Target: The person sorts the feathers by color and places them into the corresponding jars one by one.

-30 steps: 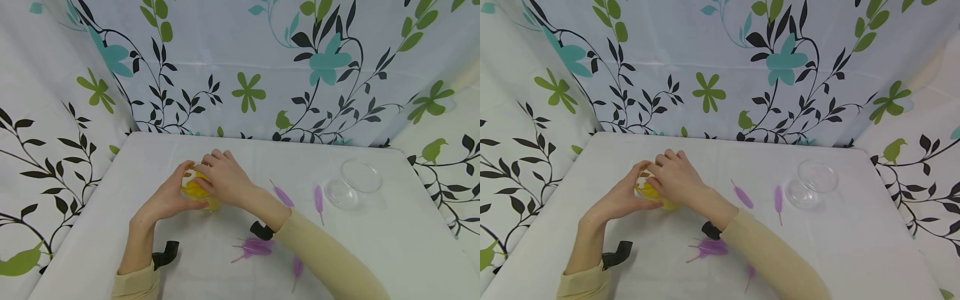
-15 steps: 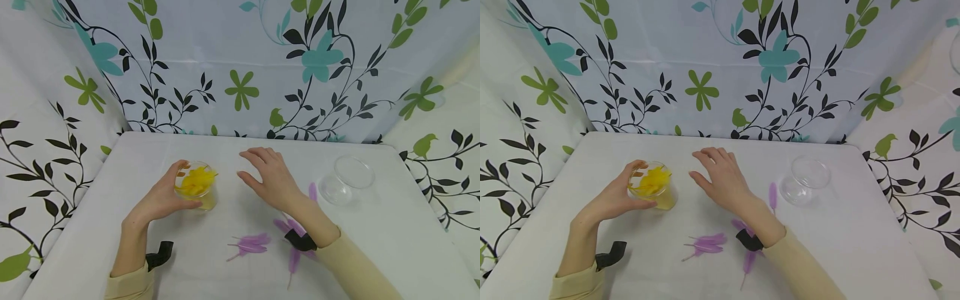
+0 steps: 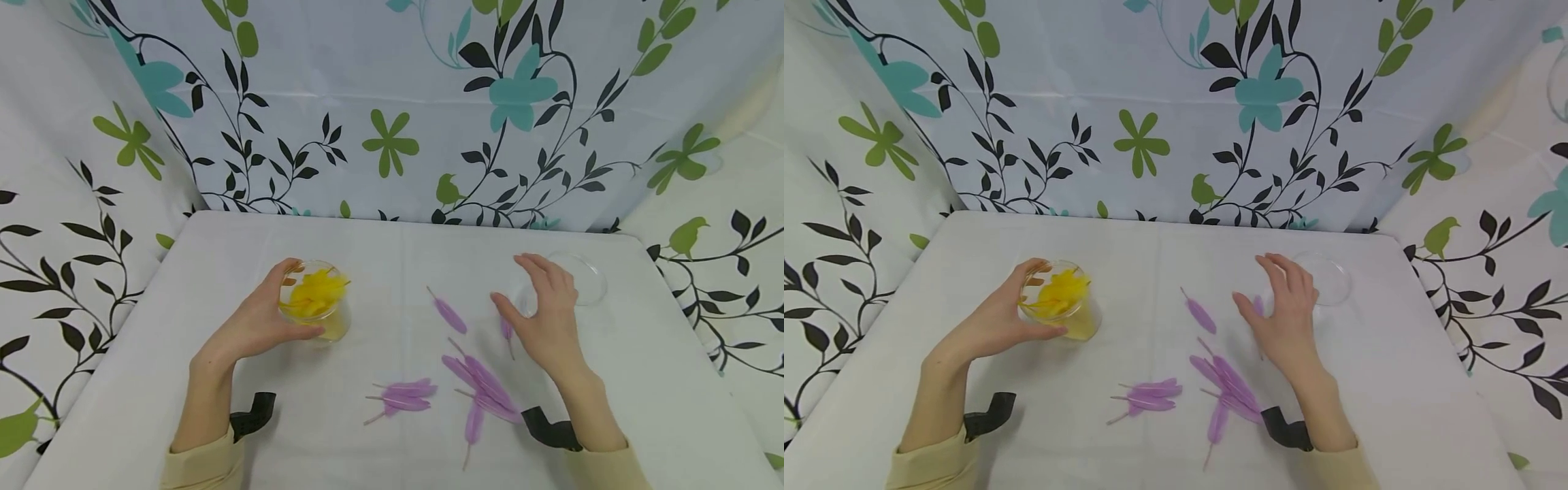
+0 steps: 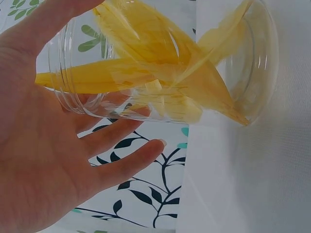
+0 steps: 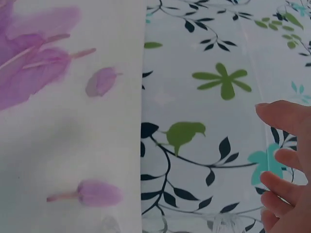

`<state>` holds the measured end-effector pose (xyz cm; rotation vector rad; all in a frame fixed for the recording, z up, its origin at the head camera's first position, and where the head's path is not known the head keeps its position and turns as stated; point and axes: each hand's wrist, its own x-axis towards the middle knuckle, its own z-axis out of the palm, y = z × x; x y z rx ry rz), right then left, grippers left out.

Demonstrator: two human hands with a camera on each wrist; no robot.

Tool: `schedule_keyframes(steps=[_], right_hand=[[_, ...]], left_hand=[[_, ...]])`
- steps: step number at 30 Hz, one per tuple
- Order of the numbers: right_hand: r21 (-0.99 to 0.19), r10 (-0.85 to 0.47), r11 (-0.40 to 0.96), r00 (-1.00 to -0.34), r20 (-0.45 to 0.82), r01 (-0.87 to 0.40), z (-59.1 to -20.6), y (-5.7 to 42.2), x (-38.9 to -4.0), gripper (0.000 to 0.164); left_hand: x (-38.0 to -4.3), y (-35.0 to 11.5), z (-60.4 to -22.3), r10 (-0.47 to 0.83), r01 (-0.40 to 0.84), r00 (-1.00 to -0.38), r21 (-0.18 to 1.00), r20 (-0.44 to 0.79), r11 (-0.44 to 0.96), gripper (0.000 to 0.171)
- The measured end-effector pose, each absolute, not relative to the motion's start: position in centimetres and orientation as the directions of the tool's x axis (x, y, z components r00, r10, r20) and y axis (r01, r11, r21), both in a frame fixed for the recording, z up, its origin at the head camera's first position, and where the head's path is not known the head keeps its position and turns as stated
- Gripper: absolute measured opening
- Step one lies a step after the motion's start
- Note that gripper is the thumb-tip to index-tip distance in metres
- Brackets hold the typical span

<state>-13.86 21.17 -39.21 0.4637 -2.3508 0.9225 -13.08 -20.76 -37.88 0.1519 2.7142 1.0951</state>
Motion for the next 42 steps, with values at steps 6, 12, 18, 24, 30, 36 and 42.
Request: schedule_keyframes(steps=[6, 12, 18, 24, 30, 36, 42], right_hand=[[-0.568, 0.079, 0.745, -0.799, 0.596, -0.350, -39.9, 24.7, -13.4, 0.078], [-0.726, 0.261, 0.681, -0.895, 0.363, -0.096, -41.1, 27.4, -13.7, 0.095], [-0.814, 0.294, 0.581, -0.940, 0.175, 0.030, -42.2, 28.5, -14.2, 0.107], [-0.795, 0.219, 0.606, -0.960, 0.173, -0.005, -41.7, 28.9, -14.0, 0.110], [-0.754, 0.096, 0.657, -0.991, 0.096, -0.009, -40.3, 28.8, -13.7, 0.115], [-0.707, 0.042, 0.708, -0.998, 0.054, -0.008, -39.4, 28.7, -13.3, 0.115], [-0.699, 0.020, 0.715, -0.999, 0.035, -0.010, -39.4, 28.6, -13.0, 0.116]], left_hand=[[-12.7, -20.6, -37.7, 0.163, 0.006, -0.973, 0.683, -0.165, 0.730, 0.114], [-12.6, -20.3, -37.6, 0.175, 0.041, -0.975, 0.667, -0.135, 0.744, 0.113], [-12.9, -20.0, -37.6, 0.199, 0.071, -0.973, 0.666, -0.119, 0.743, 0.118], [-12.6, -19.6, -36.9, 0.198, 0.102, -0.977, 0.646, -0.078, 0.756, 0.123], [-11.4, -18.1, -35.0, 0.197, 0.283, -0.959, 0.622, 0.205, 0.730, 0.102], [-10.8, -13.5, -34.2, 0.275, 0.507, -0.854, 0.587, 0.443, 0.631, 0.062], [-12.6, -8.0, -35.6, 0.497, 0.516, -0.848, 0.511, 0.187, 0.688, 0.036]])
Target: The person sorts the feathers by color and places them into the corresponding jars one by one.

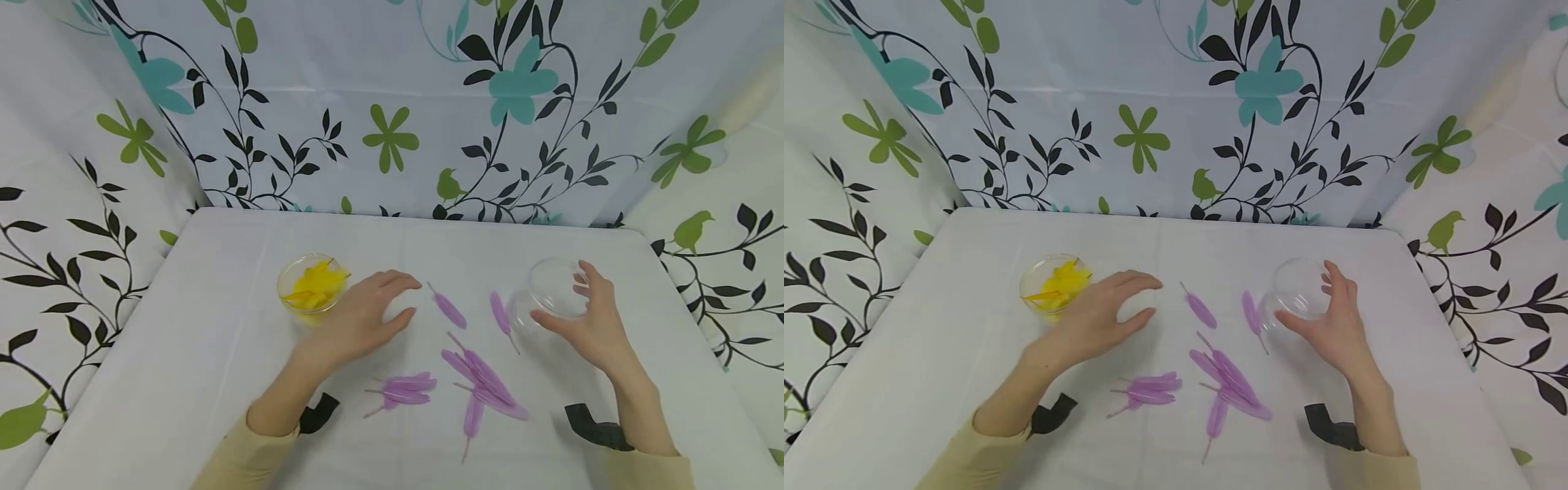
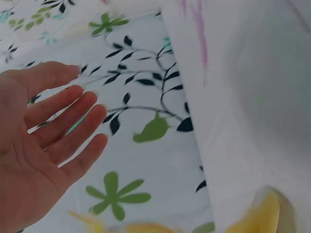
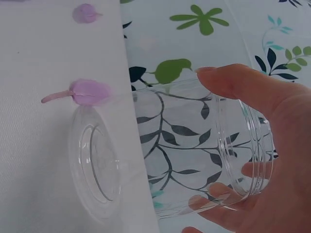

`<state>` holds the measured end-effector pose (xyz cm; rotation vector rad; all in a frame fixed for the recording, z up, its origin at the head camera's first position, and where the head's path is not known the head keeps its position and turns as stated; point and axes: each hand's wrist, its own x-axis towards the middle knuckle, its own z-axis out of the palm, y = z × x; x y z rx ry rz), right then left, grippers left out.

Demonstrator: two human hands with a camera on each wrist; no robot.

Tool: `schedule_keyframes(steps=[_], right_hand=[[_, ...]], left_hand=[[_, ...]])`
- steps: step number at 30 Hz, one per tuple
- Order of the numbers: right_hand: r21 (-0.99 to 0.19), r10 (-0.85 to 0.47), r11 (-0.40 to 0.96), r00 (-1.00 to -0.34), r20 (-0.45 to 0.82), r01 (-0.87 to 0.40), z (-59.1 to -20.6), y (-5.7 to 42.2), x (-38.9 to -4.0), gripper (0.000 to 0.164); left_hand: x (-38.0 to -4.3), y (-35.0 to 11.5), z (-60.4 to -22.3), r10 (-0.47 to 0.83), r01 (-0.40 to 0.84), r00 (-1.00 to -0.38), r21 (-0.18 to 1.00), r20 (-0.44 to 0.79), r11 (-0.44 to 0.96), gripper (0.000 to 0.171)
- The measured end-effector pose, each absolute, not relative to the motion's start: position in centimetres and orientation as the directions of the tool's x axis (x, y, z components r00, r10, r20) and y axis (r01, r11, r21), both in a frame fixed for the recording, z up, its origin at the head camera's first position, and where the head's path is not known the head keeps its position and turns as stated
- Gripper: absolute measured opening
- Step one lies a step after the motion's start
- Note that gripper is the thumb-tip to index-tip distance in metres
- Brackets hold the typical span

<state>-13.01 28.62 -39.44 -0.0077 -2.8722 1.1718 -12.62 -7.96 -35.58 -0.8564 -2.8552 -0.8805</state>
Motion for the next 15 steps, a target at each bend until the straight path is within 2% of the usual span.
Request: schedule_keyframes(steps=[3, 7, 15], right_hand=[[-0.695, 0.023, 0.719, -0.999, 0.029, -0.004, -39.5, 28.7, -12.8, 0.116], [-0.693, 0.021, 0.721, -0.999, 0.045, -0.016, -39.7, 28.8, -12.8, 0.115], [-0.691, 0.010, 0.723, -0.999, 0.043, -0.023, -39.6, 28.8, -13.0, 0.117]], left_hand=[[-14.2, -5.5, -36.7, 0.570, 0.535, -0.818, 0.473, 0.083, 0.700, 0.031], [-16.5, -3.1, -37.6, 0.602, 0.547, -0.799, 0.405, -0.010, 0.733, 0.027], [-20.2, -0.7, -39.8, 0.569, 0.528, -0.805, 0.234, -0.167, 0.816, 0.030]])
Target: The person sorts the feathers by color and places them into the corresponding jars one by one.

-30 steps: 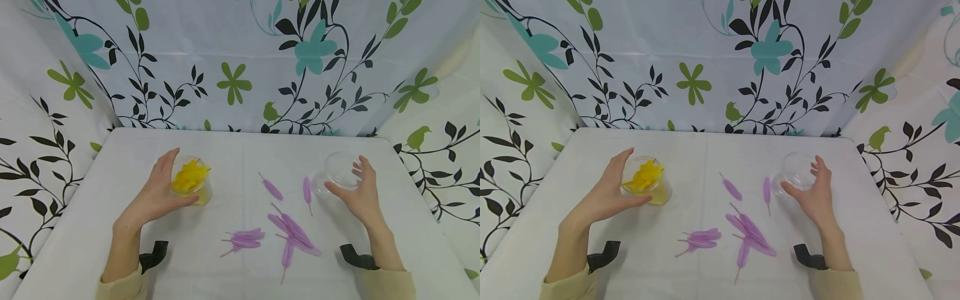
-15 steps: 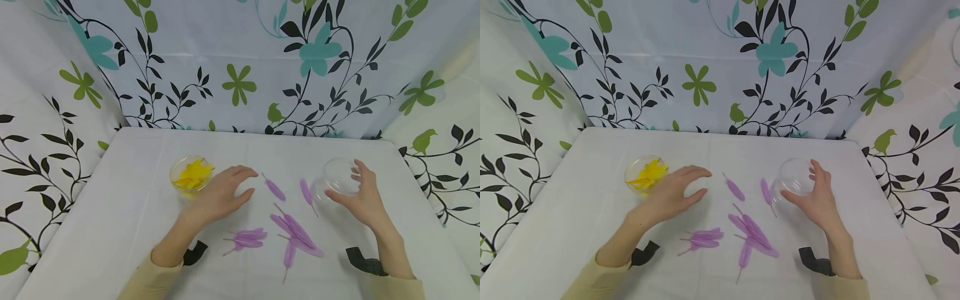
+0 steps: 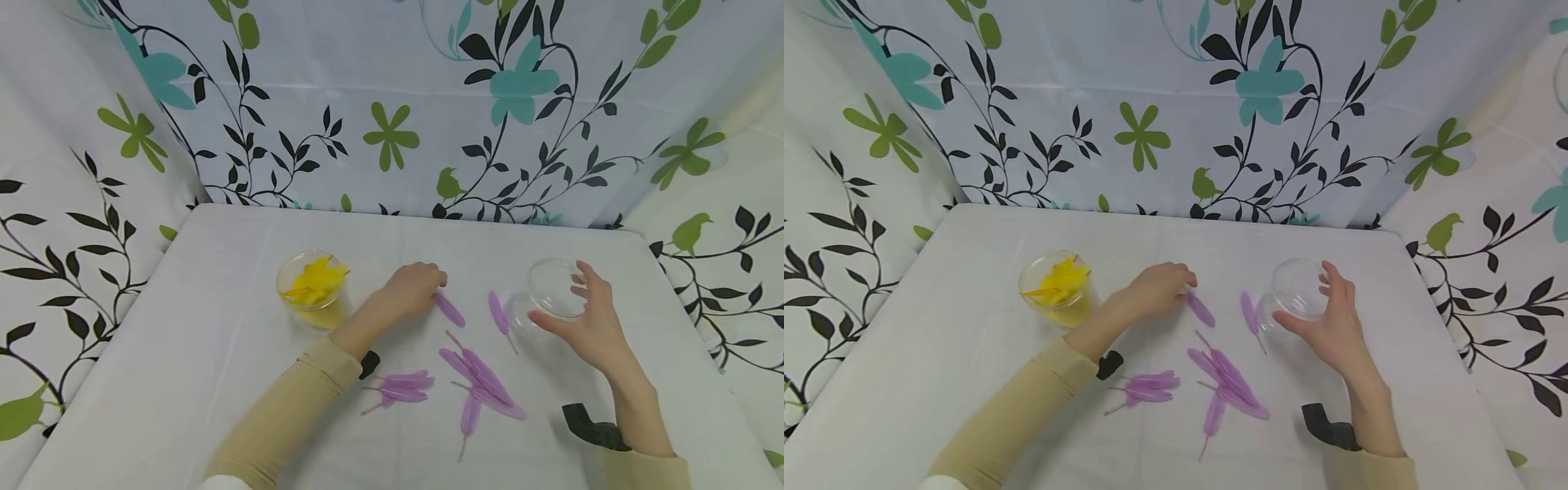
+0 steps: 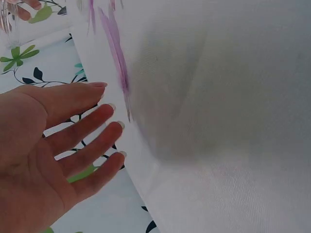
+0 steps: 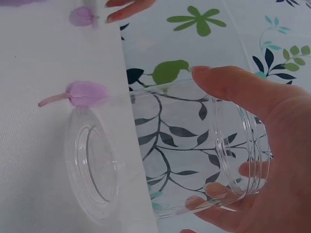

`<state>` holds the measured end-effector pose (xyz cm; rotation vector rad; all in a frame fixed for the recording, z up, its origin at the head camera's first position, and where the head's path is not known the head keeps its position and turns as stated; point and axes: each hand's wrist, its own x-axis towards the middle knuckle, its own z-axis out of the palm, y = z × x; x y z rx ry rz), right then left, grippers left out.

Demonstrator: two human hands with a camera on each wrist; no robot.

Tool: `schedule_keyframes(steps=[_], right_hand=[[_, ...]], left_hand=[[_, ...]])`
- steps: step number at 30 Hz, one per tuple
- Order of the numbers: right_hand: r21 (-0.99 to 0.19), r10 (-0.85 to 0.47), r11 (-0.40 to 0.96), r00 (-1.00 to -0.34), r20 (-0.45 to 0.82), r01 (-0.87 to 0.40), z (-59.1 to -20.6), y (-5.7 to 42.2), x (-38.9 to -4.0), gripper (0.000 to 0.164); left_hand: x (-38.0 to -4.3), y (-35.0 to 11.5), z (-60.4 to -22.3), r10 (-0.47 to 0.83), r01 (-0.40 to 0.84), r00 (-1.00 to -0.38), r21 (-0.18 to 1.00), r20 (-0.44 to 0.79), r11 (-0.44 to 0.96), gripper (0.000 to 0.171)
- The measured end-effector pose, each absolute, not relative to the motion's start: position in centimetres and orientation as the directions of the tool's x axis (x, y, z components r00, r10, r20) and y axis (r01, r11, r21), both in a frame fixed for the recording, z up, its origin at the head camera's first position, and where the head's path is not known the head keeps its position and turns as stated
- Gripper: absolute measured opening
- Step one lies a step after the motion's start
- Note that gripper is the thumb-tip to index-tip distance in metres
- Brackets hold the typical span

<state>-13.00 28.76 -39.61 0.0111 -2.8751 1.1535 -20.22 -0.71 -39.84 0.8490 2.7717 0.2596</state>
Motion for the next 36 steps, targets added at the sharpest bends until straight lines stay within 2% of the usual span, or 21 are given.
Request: schedule_keyframes(steps=[4, 11, 22, 26, 36], right_hand=[[-0.704, 0.009, 0.710, -1.000, 0.022, -0.009, -39.5, 28.7, -13.0, 0.118], [-0.707, 0.009, 0.707, -1.000, 0.007, 0.001, -39.6, 28.6, -12.9, 0.119], [-0.692, 0.010, 0.722, -1.000, 0.021, -0.007, -39.5, 28.9, -13.0, 0.116], [-0.692, 0.011, 0.722, -1.000, 0.020, -0.006, -39.5, 29.0, -13.0, 0.116], [-0.696, 0.009, 0.718, -1.000, 0.025, -0.011, -39.7, 28.9, -13.1, 0.117]], left_hand=[[-20.7, -0.2, -40.5, 0.518, 0.488, -0.826, 0.178, -0.223, 0.855, 0.027], [-20.8, 0.1, -41.3, 0.505, 0.488, -0.833, 0.130, -0.225, 0.863, 0.015], [-20.8, 0.7, -42.3, 0.532, 0.531, -0.817, 0.069, -0.221, 0.845, 0.019], [-20.7, 0.8, -41.1, 0.552, 0.538, -0.817, 0.125, -0.166, 0.834, 0.019], [-20.1, 2.9, -35.1, 0.625, 0.613, -0.779, 0.267, 0.047, 0.744, 0.017]])
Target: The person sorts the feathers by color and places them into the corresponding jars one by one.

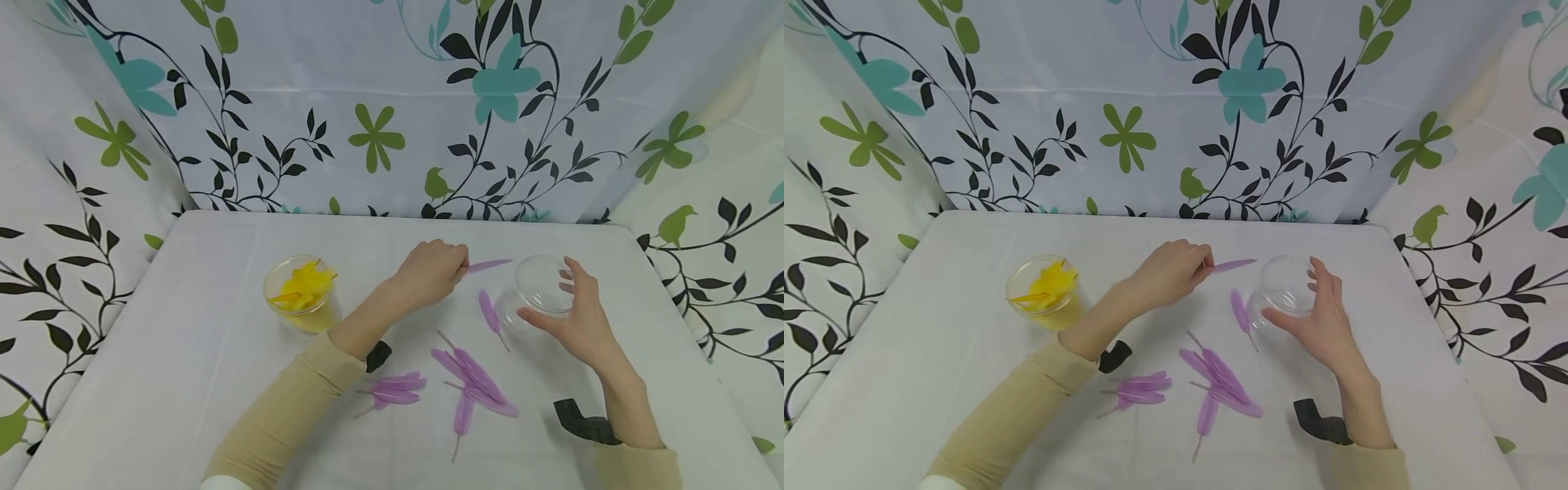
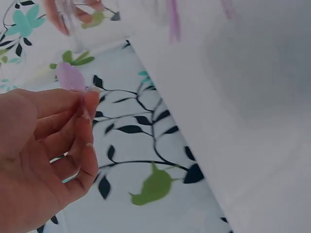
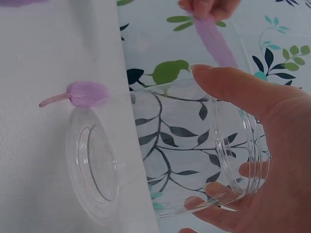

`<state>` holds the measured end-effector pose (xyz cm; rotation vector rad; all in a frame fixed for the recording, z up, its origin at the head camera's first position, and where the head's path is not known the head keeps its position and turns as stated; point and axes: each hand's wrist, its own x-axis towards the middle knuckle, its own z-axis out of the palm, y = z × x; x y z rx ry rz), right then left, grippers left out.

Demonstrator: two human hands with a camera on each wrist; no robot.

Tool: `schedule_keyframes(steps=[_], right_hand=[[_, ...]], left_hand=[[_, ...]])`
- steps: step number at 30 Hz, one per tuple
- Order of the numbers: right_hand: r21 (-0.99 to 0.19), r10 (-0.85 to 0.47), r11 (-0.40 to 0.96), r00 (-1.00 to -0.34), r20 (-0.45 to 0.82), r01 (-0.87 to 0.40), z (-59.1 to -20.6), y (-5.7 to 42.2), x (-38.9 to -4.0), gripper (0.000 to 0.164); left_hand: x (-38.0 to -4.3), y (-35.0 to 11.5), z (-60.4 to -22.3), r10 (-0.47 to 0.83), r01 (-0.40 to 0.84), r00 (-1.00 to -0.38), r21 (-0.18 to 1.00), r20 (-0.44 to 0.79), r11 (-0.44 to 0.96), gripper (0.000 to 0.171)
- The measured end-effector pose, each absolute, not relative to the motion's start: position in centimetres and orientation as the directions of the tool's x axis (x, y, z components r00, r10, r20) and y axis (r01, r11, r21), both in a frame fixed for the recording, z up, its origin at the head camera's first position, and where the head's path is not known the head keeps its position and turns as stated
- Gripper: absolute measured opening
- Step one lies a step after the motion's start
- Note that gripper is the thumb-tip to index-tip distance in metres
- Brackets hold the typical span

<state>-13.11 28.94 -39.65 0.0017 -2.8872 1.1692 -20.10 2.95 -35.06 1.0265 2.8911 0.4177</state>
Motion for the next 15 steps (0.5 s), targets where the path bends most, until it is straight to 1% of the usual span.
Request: schedule_keyframes(steps=[3, 8, 13, 15], right_hand=[[-0.700, 0.018, 0.714, -1.000, 0.021, -0.002, -39.6, 29.1, -13.1, 0.117], [-0.712, 0.014, 0.702, -1.000, 0.024, -0.007, -39.7, 29.2, -13.1, 0.118], [-0.722, 0.006, 0.691, -0.999, 0.044, -0.027, -39.8, 29.3, -13.1, 0.117], [-0.722, 0.004, 0.691, -0.999, 0.049, -0.032, -39.8, 29.2, -13.1, 0.117]], left_hand=[[-19.8, 4.5, -33.8, 0.644, 0.641, -0.760, 0.254, 0.082, 0.724, 0.017], [-19.5, 7.4, -32.7, 0.677, 0.685, -0.727, 0.183, 0.113, 0.705, 0.017], [-19.6, 9.7, -33.0, 0.690, 0.693, -0.720, 0.143, 0.081, 0.707, 0.018], [-19.7, 10.2, -33.4, 0.690, 0.691, -0.721, 0.147, 0.071, 0.707, 0.018]])
